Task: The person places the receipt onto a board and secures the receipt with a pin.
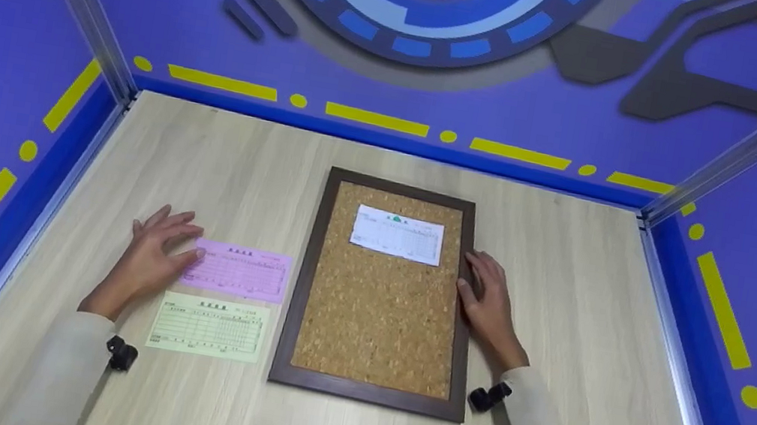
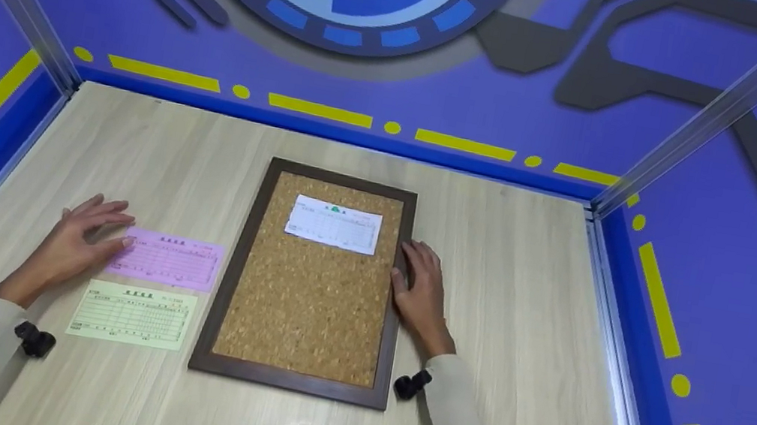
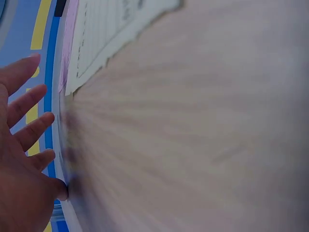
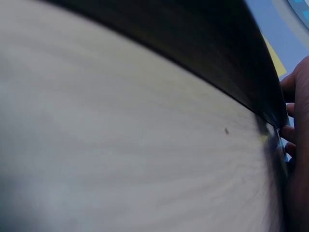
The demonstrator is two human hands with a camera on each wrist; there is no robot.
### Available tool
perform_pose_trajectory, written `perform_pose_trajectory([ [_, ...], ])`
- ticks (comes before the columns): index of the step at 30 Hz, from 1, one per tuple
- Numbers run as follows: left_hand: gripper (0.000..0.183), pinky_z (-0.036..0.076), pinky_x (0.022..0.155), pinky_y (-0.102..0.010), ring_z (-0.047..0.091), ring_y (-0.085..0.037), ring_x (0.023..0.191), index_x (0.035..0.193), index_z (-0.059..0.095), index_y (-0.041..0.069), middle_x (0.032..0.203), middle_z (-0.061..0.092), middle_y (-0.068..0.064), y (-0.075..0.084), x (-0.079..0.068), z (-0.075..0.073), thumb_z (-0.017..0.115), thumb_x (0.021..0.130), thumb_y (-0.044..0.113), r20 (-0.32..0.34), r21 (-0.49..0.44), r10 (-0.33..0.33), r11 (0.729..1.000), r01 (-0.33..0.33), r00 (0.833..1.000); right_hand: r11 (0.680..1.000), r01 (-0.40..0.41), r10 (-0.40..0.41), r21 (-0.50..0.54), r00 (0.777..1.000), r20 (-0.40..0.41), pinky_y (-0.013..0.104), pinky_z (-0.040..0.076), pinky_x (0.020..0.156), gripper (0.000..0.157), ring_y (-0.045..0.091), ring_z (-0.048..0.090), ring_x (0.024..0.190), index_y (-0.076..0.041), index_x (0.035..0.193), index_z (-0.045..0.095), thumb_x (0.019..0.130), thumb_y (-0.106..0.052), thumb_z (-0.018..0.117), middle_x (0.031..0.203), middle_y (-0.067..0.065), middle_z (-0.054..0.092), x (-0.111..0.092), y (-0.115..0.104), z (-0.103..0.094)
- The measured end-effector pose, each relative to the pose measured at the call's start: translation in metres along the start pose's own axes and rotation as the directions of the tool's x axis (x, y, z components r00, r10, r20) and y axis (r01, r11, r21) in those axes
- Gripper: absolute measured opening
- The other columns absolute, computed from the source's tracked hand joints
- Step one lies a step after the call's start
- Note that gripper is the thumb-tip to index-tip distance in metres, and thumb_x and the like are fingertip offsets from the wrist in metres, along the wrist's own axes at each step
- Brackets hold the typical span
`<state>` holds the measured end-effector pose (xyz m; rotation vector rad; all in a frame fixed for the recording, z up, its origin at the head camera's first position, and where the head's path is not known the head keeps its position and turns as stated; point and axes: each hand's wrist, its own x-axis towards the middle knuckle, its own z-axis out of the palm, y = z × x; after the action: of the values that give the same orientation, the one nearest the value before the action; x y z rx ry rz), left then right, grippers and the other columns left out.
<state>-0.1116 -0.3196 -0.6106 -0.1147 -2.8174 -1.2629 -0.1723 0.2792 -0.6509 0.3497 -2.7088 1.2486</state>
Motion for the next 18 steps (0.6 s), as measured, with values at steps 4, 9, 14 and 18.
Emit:
perform_pose_trajectory([
  [4,0.042,-0.013,0.128,-0.074,0.014,-0.056,0.165,0.135,0.073,-0.002,0.166,0.047,-0.028,-0.007,-0.001,0.0,0.084,0.096,0.011,0.004,0.022,0.011,1.0,-0.011,1.0,1.0,-0.003,0.003,-0.003,1.0,-0.003,0.062,0.028,0.13,0.051,0.044,0.035,0.159,0.003,0.155,0.057,0.107,-0.009,0.067,0.166,0.028,0.045,0.0,0.0,0.001],
  [9,0.045,-0.011,0.129,-0.072,0.016,-0.057,0.164,0.137,0.073,-0.001,0.168,0.046,-0.026,-0.015,-0.003,0.001,0.084,0.096,0.012,0.001,0.08,0.043,0.996,-0.043,0.999,1.0,-0.003,0.003,-0.007,1.0,0.001,0.062,0.028,0.13,0.051,0.044,0.036,0.159,0.002,0.156,0.057,0.107,-0.009,0.067,0.166,0.028,0.045,0.0,-0.001,0.001],
  [14,0.043,-0.009,0.13,-0.072,0.019,-0.057,0.163,0.137,0.074,0.001,0.167,0.048,-0.024,-0.017,-0.003,0.002,0.084,0.097,0.013,-0.026,0.102,0.08,0.992,-0.077,0.996,1.0,-0.008,0.008,-0.004,1.0,0.004,0.062,0.027,0.13,0.051,0.044,0.035,0.16,0.0,0.157,0.057,0.108,-0.01,0.067,0.167,0.027,0.044,0.0,-0.002,0.001],
  [18,0.042,-0.01,0.13,-0.072,0.019,-0.057,0.163,0.137,0.074,0.001,0.167,0.048,-0.024,-0.017,-0.003,0.003,0.083,0.098,0.015,-0.027,0.092,0.082,0.993,-0.08,0.996,1.0,-0.01,0.01,-0.003,1.0,0.004,0.062,0.027,0.131,0.051,0.044,0.035,0.16,0.0,0.157,0.057,0.108,-0.009,0.067,0.167,0.027,0.044,-0.001,-0.003,0.0],
])
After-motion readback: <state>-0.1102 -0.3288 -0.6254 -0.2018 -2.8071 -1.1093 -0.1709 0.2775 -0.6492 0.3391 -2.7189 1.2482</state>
